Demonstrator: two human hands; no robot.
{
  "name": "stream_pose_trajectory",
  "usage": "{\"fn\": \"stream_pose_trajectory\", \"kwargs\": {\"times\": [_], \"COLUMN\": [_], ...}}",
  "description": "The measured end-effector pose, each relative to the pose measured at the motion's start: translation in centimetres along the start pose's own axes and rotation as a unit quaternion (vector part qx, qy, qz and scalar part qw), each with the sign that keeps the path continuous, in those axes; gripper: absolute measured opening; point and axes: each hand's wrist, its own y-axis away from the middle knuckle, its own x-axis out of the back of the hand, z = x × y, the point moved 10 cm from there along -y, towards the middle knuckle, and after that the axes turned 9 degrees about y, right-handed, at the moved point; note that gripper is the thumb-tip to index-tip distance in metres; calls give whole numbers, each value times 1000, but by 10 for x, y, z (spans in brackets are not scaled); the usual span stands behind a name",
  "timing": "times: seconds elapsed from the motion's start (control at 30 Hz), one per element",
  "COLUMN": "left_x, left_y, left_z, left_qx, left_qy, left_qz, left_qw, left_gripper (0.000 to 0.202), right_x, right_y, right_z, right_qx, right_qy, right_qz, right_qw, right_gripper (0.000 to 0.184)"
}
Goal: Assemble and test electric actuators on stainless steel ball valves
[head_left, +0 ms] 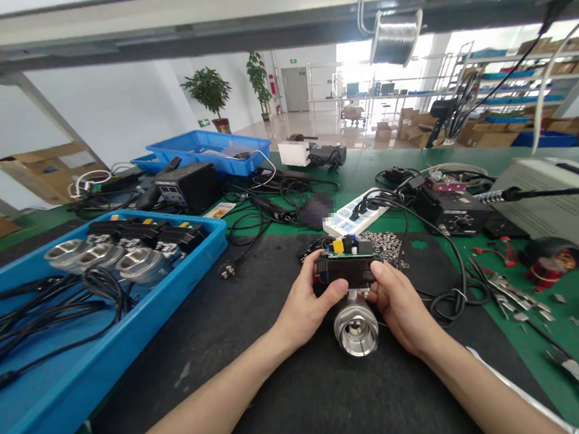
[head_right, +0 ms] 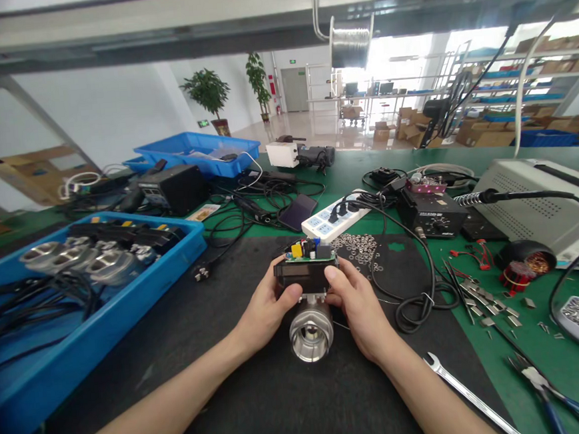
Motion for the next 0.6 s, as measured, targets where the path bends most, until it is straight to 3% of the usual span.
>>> {"fn": "stream_pose_trajectory", "kwargs": {"times": [0.27,0.6], "left_x": [-3,-5], "left_y": [-1,1], "left_z": [3,6], "left_qx": [3,12], "left_qy": [3,-3], "left_qz": [-10,-29], "left_qw": [1000,1000], "left_gripper": [74,67], "right_x": [-1,-2], "right_y": [-1,3], "right_z": [-2,-10], "right_qx": [3,3], "right_qy": [-4,5], "right_qz": [-9,-74], "right_qw": [1000,997], "right_gripper": [53,52]}}
